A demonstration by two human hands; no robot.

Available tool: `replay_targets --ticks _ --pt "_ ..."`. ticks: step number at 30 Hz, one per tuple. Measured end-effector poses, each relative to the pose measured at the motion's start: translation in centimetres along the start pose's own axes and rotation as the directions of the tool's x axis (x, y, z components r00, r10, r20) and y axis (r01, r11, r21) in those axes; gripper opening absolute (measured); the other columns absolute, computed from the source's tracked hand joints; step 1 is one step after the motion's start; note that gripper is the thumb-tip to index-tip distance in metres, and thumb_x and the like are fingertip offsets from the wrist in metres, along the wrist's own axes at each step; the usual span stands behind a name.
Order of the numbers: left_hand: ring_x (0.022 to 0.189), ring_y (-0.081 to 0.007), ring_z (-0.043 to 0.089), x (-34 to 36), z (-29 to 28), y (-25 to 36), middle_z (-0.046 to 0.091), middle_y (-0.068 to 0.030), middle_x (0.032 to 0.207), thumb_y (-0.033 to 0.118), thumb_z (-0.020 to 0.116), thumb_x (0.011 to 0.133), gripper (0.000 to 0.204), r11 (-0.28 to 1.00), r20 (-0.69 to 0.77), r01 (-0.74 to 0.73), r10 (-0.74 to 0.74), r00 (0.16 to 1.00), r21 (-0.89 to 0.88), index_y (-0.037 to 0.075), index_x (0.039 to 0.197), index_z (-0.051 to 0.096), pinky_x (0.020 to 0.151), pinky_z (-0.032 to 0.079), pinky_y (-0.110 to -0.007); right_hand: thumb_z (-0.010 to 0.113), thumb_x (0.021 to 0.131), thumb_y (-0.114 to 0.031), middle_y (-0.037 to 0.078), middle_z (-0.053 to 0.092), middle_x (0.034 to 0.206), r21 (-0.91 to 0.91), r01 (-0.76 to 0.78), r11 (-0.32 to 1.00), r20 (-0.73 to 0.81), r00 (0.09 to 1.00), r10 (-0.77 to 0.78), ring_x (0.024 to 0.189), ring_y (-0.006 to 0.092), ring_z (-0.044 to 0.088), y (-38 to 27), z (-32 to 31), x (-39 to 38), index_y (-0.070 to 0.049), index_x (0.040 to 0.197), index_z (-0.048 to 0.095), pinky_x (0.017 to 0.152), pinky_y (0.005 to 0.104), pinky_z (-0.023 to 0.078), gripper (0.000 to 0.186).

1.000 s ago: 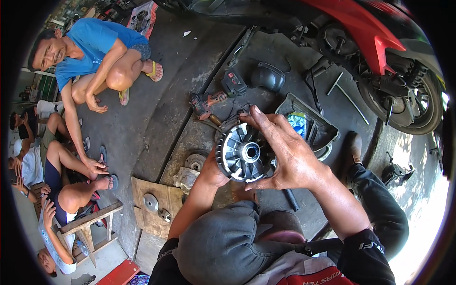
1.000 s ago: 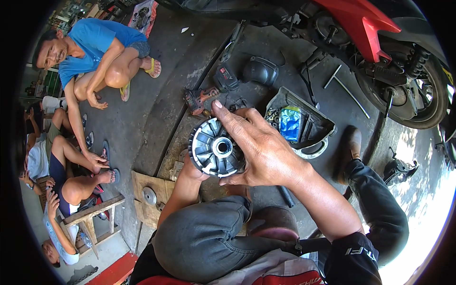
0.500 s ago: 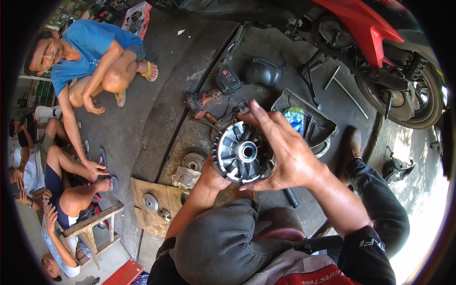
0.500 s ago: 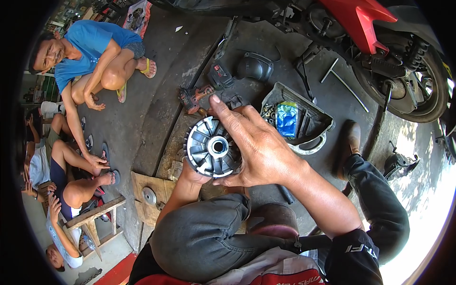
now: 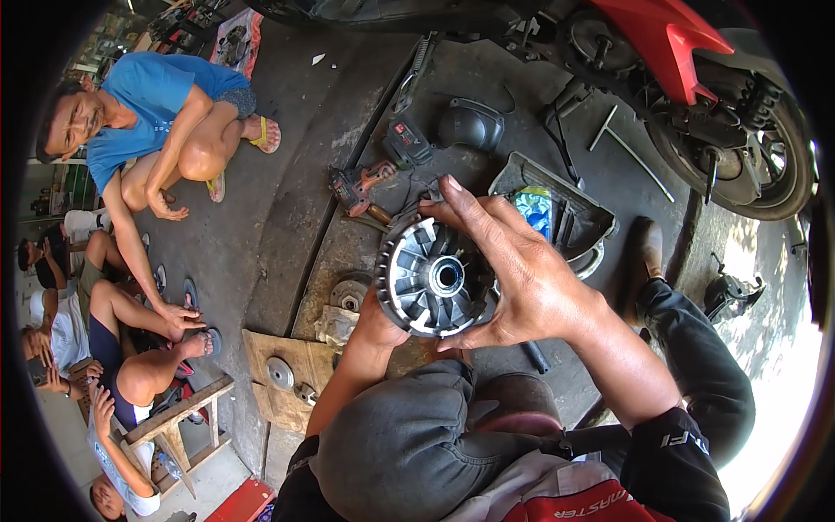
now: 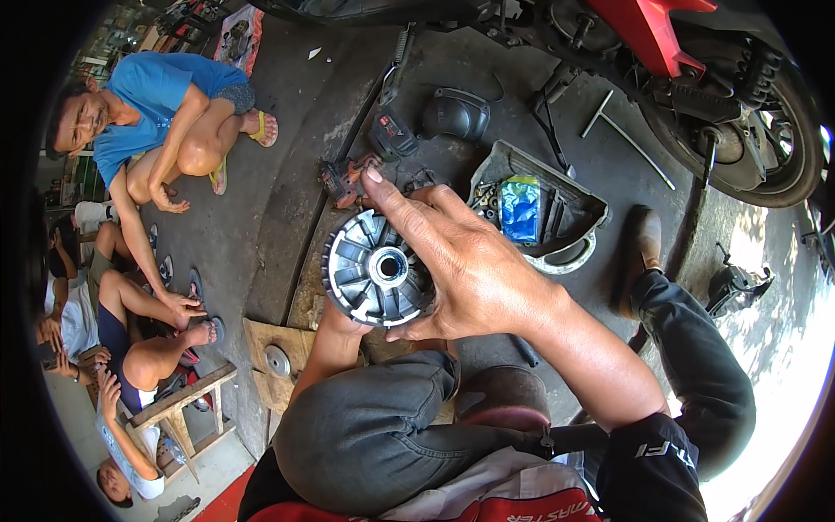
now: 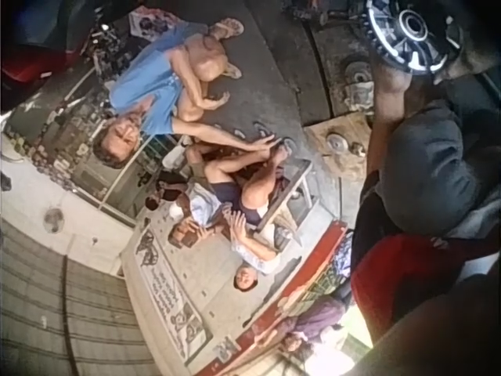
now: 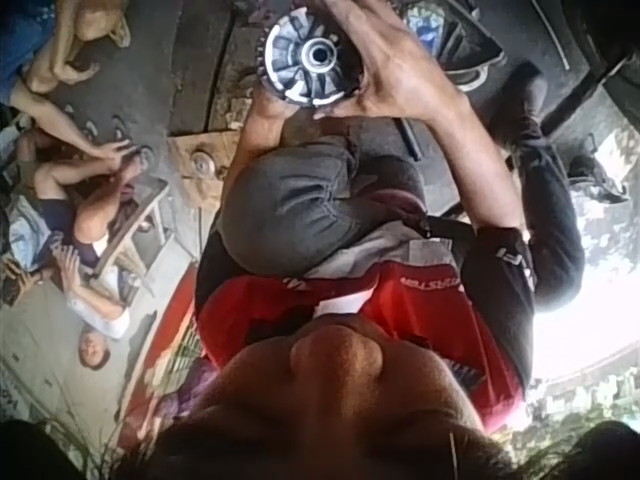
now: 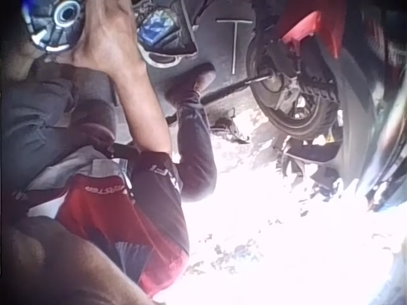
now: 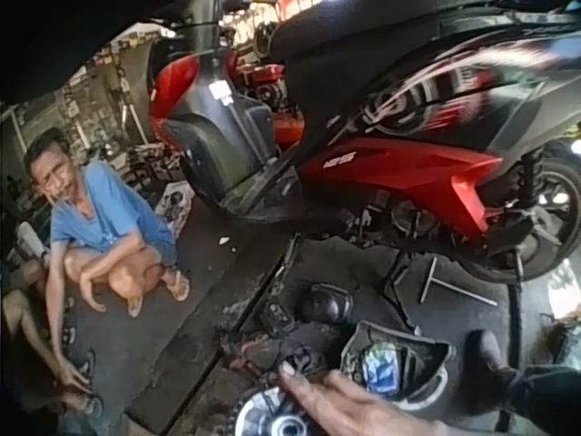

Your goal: Cleaning and assembling motorcycle CVT transmission components including the pulley and rollers.

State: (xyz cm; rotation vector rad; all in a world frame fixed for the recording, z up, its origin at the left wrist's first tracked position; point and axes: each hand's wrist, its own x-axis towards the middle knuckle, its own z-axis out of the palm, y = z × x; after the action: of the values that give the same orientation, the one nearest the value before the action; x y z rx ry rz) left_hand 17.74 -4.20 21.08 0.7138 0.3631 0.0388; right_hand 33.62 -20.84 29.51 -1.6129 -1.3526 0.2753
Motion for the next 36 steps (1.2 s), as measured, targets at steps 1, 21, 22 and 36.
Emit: replay_targets --ticks 1,21,22,36 --pt "0.137 -0.0283 0.056 0.1 0.0 0.0 0.051 -0.0167 0.154 0.048 0.074 0.092 0.089 1.0 0.025 0.004 -0.003 1.0 -0.03 0.002 0.158 0.037 0.114 0.05 -0.046 0.104 0.05 -0.041 0.023 0.059 0.146 -0.003 0.008 1.0 0.009 1.0 -0.008 0.119 0.0398 0.06 0.1 -0.1 0.0 0.006 0.164 0.018 0.105 0.0464 0.047 0.151" --pt "0.14 -0.037 0.052 0.5 0.3 0.5 0.043 -0.0193 0.159 0.07 0.075 0.075 0.12 0.978 0.158 -0.047 0.08 0.984 -0.203 0.002 0.161 0.028 0.108 0.055 -0.052 0.092 0.063 -0.055 0.021 0.034 0.163 -0.193 -0.08 0.978 0.002 0.997 0.082 0.144 0.0497 0.034 0.2 0.9 -2.6 -0.022 0.15 0.057 0.115 0.0621 0.038 0.1" --pt "0.14 -0.0367 0.052 0.7 1.0 0.8 0.043 -0.0197 0.158 0.068 0.077 0.074 0.12 0.984 0.225 -0.068 0.105 0.969 -0.166 0.001 0.161 0.027 0.106 0.057 -0.051 0.092 0.063 -0.055 0.021 0.034 0.163 -0.194 -0.086 0.977 0.004 0.996 0.088 0.144 0.0497 0.034 0.1 0.7 -3.0 -0.022 0.15 0.057 0.115 0.0621 0.038 0.1" --pt "0.141 -0.0399 0.05 0.1 1.3 1.7 0.039 -0.0242 0.158 0.056 0.082 0.07 0.117 0.992 0.109 -0.126 0.124 0.986 0.018 0.0 0.158 0.031 0.107 0.057 -0.055 0.084 0.072 -0.068 0.016 0.035 0.164 -0.299 -0.111 0.948 0.097 0.984 0.146 0.145 0.0496 0.032 -0.1 1.9 -3.6 -0.025 0.146 0.062 0.116 0.0645 0.036 0.088"
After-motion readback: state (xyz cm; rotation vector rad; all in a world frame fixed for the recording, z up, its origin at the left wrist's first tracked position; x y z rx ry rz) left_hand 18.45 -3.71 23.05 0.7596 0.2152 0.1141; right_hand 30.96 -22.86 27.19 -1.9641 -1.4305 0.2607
